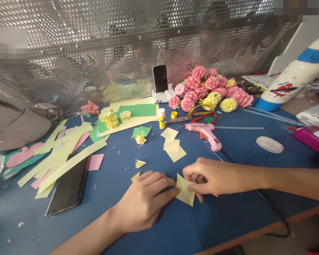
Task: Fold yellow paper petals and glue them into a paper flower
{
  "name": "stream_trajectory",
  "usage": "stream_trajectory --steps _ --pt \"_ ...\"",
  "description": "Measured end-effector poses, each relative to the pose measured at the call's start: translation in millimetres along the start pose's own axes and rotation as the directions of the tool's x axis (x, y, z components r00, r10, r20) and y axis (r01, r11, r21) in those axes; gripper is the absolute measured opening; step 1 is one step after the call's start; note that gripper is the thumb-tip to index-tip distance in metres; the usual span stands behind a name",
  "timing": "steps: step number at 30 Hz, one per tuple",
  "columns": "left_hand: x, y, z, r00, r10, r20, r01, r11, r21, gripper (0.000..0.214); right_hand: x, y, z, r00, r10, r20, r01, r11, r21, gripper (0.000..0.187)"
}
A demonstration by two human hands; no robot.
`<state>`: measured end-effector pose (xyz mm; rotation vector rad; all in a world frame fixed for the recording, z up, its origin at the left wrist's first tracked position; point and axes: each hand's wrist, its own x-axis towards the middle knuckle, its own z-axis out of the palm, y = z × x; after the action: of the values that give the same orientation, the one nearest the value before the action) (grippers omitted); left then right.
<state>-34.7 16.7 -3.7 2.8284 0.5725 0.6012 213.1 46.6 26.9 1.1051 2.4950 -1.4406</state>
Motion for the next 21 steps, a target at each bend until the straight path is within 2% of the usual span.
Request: stream_trajectory --steps 2,4,7,9,11,13,16,18,21 --pt "0.3 -1.0 1.0 0.999 0.025 0.020 -0.025 1.000 0.008 0.035 -2.1 1.2 1.8 0.991 -0.055 -0.121 0.021 0.964 -0.266 0.030" --pt "0.6 -2.4 2.1 0.998 0.058 0.030 -0.059 0.998 0.026 0.033 -3.5 5.8 3.6 0.974 -0.132 -0.181 0.040 0.898 -0.439 0.029" --pt "2.0 -4.0 2.2 0.996 0.090 0.020 -0.091 0.995 0.037 0.030 -5.3 17.9 5.5 0.957 -0.233 -0.171 0.125 0.868 -0.481 0.023" --pt "3.7 -4.1 1.3 0.994 0.112 0.003 -0.112 0.993 0.034 0.029 -6.2 27.3 6.1 0.928 -0.333 -0.168 0.216 0.847 -0.485 0.017" --pt "5.5 -3.3 0.0 0.991 0.135 -0.012 -0.135 0.990 0.028 0.029 -6.4 35.4 6.2 0.869 -0.470 -0.155 0.340 0.794 -0.504 0.013" --pt "6.6 -1.8 -1.0 0.988 0.150 -0.022 -0.149 0.989 0.020 0.029 -6.0 41.2 5.9 0.785 -0.610 -0.107 0.467 0.696 -0.545 0.021" --pt "5.3 0.1 -1.5 0.986 0.167 -0.005 -0.167 0.986 -0.012 0.030 -5.2 45.7 5.4 0.667 -0.744 -0.040 0.560 0.536 -0.632 0.028" --pt "3.0 0.5 -1.1 0.982 0.185 0.030 -0.183 0.982 -0.049 0.032 -5.1 47.3 5.6 0.619 -0.785 -0.035 0.561 0.473 -0.679 0.025" --pt "0.3 0.0 -0.5 0.979 0.190 0.073 -0.181 0.977 -0.108 0.034 -5.3 49.4 6.6 0.592 -0.805 -0.040 0.548 0.438 -0.712 0.021"
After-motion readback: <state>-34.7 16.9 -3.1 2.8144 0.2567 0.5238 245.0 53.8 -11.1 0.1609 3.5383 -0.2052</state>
